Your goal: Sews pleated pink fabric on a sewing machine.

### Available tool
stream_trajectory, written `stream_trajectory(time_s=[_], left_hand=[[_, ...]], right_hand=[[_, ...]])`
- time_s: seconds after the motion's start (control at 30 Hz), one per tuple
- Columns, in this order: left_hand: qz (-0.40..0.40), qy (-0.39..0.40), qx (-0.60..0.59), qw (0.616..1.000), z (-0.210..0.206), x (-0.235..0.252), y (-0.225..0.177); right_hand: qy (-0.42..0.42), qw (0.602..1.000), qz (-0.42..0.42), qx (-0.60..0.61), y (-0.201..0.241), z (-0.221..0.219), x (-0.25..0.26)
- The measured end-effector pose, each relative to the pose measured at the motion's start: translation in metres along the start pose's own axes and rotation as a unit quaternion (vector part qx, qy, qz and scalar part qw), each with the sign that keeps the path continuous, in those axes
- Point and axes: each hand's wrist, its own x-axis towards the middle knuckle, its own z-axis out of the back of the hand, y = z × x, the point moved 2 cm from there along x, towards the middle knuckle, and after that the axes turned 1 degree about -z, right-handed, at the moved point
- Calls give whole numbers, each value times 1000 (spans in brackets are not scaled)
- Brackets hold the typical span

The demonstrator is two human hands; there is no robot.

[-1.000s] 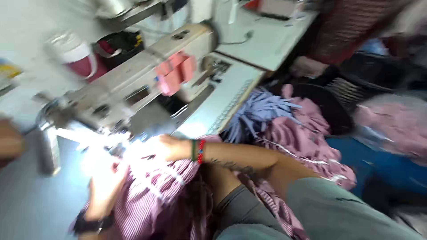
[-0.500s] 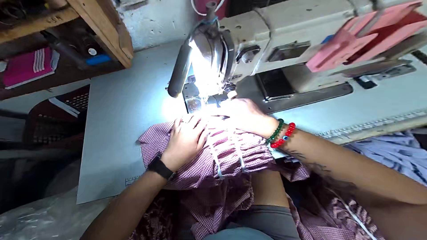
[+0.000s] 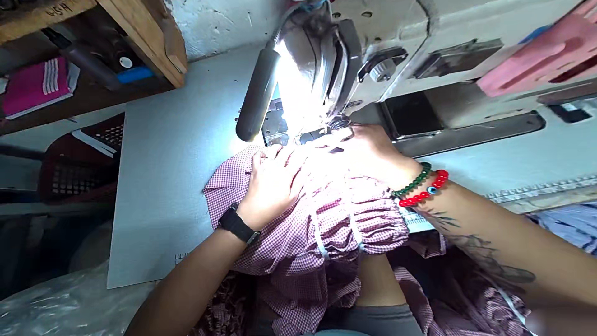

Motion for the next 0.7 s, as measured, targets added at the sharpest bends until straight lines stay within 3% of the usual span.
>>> stream_trajectory(time_s=[0.27,0.33,0.4,0.53,0.7], left_hand=[[-14,-14,19,1000,-1,-1,0],[-71,-67,2,995,-3,-13,-11],[-104,-71,-38,991,-2,-27,-25],[-93,-15,-83,992,-1,-59,-52],[-92,-28,-108,990,-2,-63,-51]], right_hand=[[32,998,-50,-6,10,12,7],[-15,999,-22,-23,22,17,-6],[-19,999,-4,-50,41,23,-31],[7,992,-34,-125,60,18,-84],[-28,995,-35,-92,49,13,-92]])
